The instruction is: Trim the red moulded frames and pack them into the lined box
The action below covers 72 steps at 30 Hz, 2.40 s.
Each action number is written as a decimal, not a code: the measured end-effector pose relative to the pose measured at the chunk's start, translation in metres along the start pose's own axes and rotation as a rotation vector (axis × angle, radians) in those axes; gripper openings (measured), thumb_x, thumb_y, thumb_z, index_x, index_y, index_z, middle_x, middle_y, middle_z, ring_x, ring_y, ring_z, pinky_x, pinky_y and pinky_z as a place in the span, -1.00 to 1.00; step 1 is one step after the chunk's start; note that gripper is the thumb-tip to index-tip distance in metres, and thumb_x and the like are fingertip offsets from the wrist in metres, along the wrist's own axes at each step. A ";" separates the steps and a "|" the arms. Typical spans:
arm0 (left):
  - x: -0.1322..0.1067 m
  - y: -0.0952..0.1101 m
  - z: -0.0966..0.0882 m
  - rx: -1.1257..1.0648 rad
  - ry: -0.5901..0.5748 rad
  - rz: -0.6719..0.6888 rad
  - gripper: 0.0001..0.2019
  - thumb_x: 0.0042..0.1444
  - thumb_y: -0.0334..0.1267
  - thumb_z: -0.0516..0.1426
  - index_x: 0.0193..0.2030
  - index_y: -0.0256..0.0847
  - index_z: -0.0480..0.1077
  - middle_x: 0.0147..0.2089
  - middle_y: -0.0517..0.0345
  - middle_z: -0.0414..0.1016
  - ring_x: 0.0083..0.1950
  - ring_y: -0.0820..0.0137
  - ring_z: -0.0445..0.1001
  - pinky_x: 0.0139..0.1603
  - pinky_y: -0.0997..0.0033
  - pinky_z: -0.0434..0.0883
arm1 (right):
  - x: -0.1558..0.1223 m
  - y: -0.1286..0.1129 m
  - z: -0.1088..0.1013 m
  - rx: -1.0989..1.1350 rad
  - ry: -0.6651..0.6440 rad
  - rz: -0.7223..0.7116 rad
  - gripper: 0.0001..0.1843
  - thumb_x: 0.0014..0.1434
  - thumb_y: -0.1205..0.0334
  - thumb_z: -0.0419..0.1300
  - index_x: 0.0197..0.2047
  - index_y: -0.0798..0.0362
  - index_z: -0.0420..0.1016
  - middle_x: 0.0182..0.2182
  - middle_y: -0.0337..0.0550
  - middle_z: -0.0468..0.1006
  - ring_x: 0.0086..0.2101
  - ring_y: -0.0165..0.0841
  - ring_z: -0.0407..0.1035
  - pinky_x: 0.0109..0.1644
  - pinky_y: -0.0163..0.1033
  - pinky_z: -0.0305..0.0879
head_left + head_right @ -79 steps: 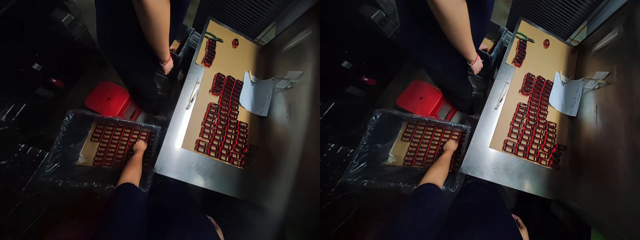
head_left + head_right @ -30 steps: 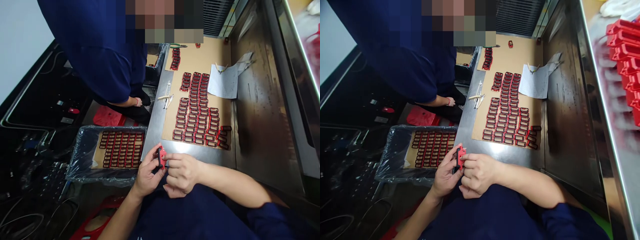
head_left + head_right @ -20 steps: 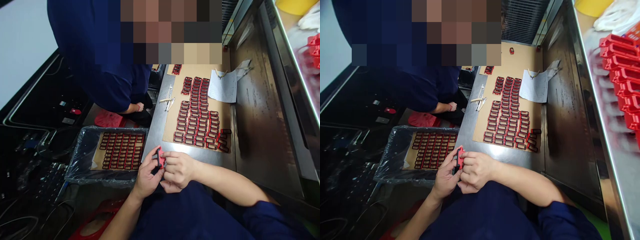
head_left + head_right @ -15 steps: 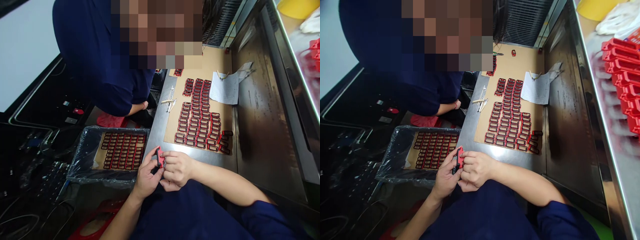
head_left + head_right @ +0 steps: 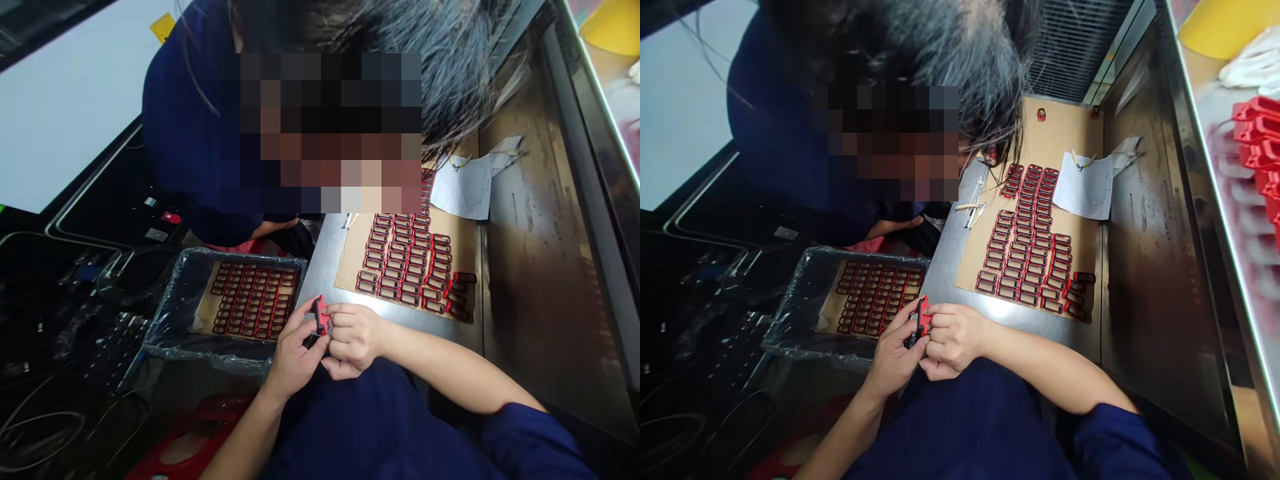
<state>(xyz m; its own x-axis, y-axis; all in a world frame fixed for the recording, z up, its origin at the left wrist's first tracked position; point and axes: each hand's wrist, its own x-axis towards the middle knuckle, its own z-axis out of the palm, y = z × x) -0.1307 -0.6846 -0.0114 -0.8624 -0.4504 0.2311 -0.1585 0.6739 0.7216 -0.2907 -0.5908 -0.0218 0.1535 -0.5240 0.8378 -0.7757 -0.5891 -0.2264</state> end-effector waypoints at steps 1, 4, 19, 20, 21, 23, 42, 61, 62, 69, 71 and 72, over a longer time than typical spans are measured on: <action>0.000 0.000 0.000 0.001 0.002 0.000 -0.82 0.22 -0.33 0.14 -0.09 -0.20 0.54 0.26 -0.12 0.43 0.23 0.21 0.49 0.23 0.23 0.48 | 0.000 0.001 0.000 0.003 0.001 -0.004 -0.64 0.15 0.13 0.13 -0.62 -0.03 0.15 -0.66 -0.29 0.14 -0.55 -0.37 0.11 0.03 -0.18 0.43; 0.001 0.000 -0.001 0.008 0.008 -0.001 -0.82 0.22 -0.34 0.15 -0.09 -0.19 0.54 0.27 -0.11 0.41 0.23 0.22 0.48 0.23 0.22 0.48 | 0.000 0.003 0.002 0.006 0.003 -0.005 -0.64 0.16 0.13 0.12 -0.62 -0.03 0.15 -0.67 -0.29 0.14 -0.55 -0.37 0.10 0.02 -0.19 0.45; 0.000 -0.005 0.000 -0.013 0.014 -0.047 -0.82 0.21 -0.33 0.16 -0.09 -0.14 0.55 0.29 -0.05 0.39 0.24 0.20 0.47 0.24 0.18 0.48 | -0.005 0.006 0.007 0.023 0.000 -0.025 -0.62 0.15 0.10 0.18 -0.61 -0.04 0.16 -0.66 -0.31 0.14 -0.54 -0.36 0.11 0.08 -0.17 0.41; 0.000 -0.005 -0.001 -0.011 0.012 -0.050 -0.82 0.21 -0.33 0.16 -0.09 -0.14 0.55 0.29 -0.05 0.39 0.24 0.20 0.47 0.24 0.18 0.47 | -0.005 0.007 0.008 0.022 -0.001 -0.026 -0.62 0.15 0.10 0.18 -0.61 -0.04 0.15 -0.66 -0.32 0.13 -0.54 -0.36 0.11 0.08 -0.18 0.41; 0.000 -0.005 -0.001 -0.009 0.008 -0.052 -0.82 0.21 -0.33 0.16 -0.08 -0.14 0.55 0.30 -0.05 0.38 0.25 0.21 0.46 0.25 0.18 0.47 | -0.005 0.008 0.009 0.018 -0.007 -0.026 -0.61 0.15 0.09 0.18 -0.61 -0.04 0.15 -0.66 -0.32 0.12 -0.55 -0.36 0.10 0.08 -0.19 0.41; 0.000 -0.005 -0.002 -0.011 0.002 -0.051 -0.81 0.22 -0.33 0.16 -0.07 -0.14 0.55 0.30 -0.06 0.37 0.26 0.21 0.45 0.25 0.17 0.46 | -0.005 0.008 0.010 0.005 -0.027 -0.022 -0.60 0.16 0.07 0.18 -0.61 -0.04 0.14 -0.66 -0.32 0.12 -0.54 -0.36 0.11 0.08 -0.19 0.40; -0.045 -0.248 0.034 0.199 0.081 -1.164 -0.61 0.24 -0.10 0.19 0.13 -0.26 0.38 0.10 -0.04 0.47 0.09 0.20 0.48 0.12 0.01 0.45 | -0.160 -0.071 -0.004 0.046 -0.089 1.516 -0.40 0.32 -0.17 0.00 -0.63 0.04 0.17 -0.72 -0.26 0.18 -0.66 -0.39 0.11 -0.56 -0.29 0.06; -0.021 -0.344 0.127 0.555 -0.111 -1.034 -0.55 0.25 0.02 0.14 0.13 -0.26 0.37 0.16 -0.07 0.40 0.25 0.10 0.30 0.25 -0.05 0.25 | -0.188 -0.187 0.024 0.073 0.283 2.374 -0.27 -0.08 -0.47 0.27 -0.55 0.04 0.11 -0.62 -0.33 0.08 -0.57 -0.48 -0.05 -0.52 -0.32 -0.03; -0.022 -0.345 0.129 0.562 -0.104 -1.032 -0.54 0.25 0.03 0.14 0.13 -0.26 0.36 0.16 -0.07 0.40 0.25 0.10 0.30 0.25 -0.05 0.25 | -0.189 -0.188 0.026 0.083 0.294 2.386 -0.27 -0.08 -0.46 0.28 -0.55 0.04 0.11 -0.62 -0.33 0.08 -0.57 -0.48 -0.06 -0.52 -0.33 -0.04; -0.027 -0.350 0.134 0.564 -0.063 -1.014 -0.58 0.24 0.02 0.15 0.08 -0.25 0.39 0.13 -0.05 0.41 0.22 0.12 0.31 0.23 -0.03 0.25 | -0.186 -0.192 0.034 0.062 0.340 2.437 -0.24 -0.14 -0.52 0.26 -0.56 0.04 0.12 -0.61 -0.33 0.05 -0.56 -0.49 -0.08 -0.52 -0.33 -0.07; -0.028 -0.350 0.135 0.555 -0.048 -1.008 -0.60 0.24 0.01 0.16 0.04 -0.26 0.40 0.12 -0.04 0.42 0.21 0.13 0.33 0.22 -0.03 0.27 | -0.184 -0.191 0.037 0.084 0.363 2.458 -0.22 -0.19 -0.54 0.27 -0.56 0.04 0.12 -0.60 -0.34 0.04 -0.55 -0.50 -0.09 -0.52 -0.33 -0.08; -0.028 -0.351 0.135 0.549 -0.041 -1.002 -0.61 0.24 0.01 0.16 0.03 -0.26 0.41 0.12 -0.03 0.43 0.20 0.13 0.34 0.22 -0.03 0.28 | -0.183 -0.191 0.038 0.096 0.373 2.463 -0.22 -0.21 -0.54 0.28 -0.56 0.04 0.12 -0.60 -0.34 0.03 -0.55 -0.50 -0.10 -0.52 -0.33 -0.08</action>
<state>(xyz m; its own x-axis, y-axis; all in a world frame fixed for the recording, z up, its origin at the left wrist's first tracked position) -0.1158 -0.8289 -0.3593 -0.2429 -0.9169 -0.3166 -0.9639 0.1915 0.1848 -0.1472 -0.4057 -0.1512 -0.6068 0.0718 -0.7916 0.6734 0.5756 -0.4639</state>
